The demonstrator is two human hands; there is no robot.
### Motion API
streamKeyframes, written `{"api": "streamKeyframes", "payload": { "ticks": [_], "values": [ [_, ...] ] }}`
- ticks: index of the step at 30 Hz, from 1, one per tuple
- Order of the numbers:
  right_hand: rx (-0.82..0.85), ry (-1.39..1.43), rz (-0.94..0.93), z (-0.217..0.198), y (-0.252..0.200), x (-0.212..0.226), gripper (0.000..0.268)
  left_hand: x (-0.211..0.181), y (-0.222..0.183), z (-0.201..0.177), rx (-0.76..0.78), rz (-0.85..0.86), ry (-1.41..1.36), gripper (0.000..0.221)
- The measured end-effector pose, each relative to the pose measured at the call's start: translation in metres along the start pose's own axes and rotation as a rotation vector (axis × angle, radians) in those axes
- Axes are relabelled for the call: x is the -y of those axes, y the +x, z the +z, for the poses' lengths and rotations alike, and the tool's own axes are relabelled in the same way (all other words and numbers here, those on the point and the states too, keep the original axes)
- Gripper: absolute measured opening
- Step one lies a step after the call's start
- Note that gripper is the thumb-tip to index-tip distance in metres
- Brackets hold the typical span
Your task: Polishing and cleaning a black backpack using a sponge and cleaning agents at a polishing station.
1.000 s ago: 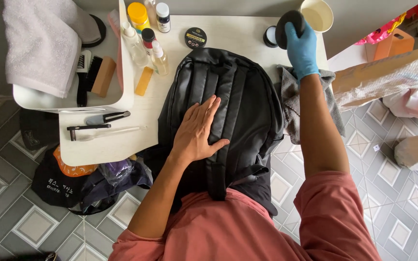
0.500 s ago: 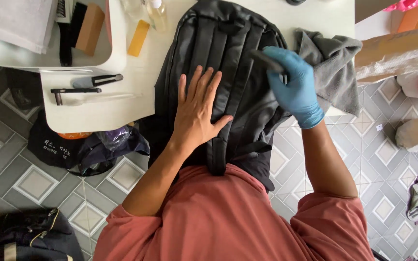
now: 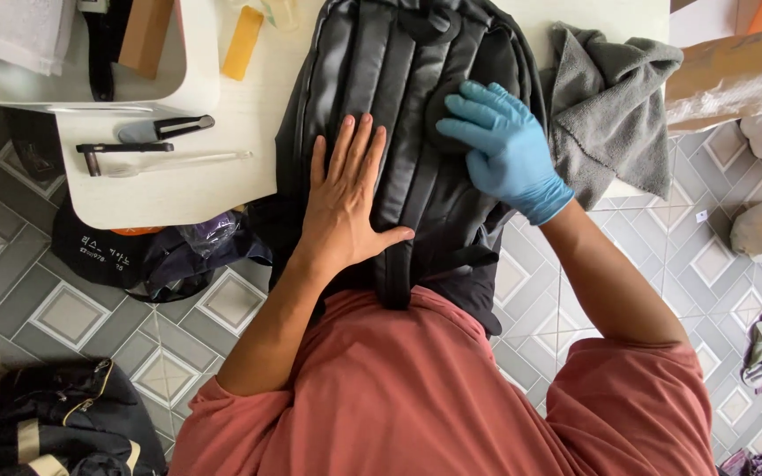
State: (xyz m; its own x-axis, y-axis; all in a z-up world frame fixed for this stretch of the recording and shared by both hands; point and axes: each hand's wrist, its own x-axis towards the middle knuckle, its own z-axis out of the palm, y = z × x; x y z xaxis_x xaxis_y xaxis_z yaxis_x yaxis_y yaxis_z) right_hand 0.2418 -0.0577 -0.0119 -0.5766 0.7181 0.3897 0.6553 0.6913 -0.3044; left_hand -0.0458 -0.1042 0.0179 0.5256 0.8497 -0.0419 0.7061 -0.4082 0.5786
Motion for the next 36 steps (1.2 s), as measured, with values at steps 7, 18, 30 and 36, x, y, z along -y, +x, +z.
{"api": "streamKeyframes", "payload": {
  "ticks": [7, 18, 30, 36],
  "values": [
    [0.016, 0.132, -0.274, 0.007, -0.006, 0.053, 0.053, 0.005, 0.000, -0.005, 0.034, 0.027, -0.033, 0.154],
    [0.007, 0.163, -0.308, 0.018, -0.003, 0.089, 0.045, 0.005, -0.002, -0.010, 0.053, 0.073, -0.010, 0.173],
    [-0.014, 0.078, -0.307, 0.016, 0.004, 0.079, 0.051, 0.002, -0.001, -0.013, 0.103, 0.047, 0.008, 0.171],
    [-0.018, -0.064, -0.239, 0.005, 0.010, 0.011, 0.058, 0.003, -0.002, -0.012, 0.119, 0.040, 0.019, 0.173]
  ]
}}
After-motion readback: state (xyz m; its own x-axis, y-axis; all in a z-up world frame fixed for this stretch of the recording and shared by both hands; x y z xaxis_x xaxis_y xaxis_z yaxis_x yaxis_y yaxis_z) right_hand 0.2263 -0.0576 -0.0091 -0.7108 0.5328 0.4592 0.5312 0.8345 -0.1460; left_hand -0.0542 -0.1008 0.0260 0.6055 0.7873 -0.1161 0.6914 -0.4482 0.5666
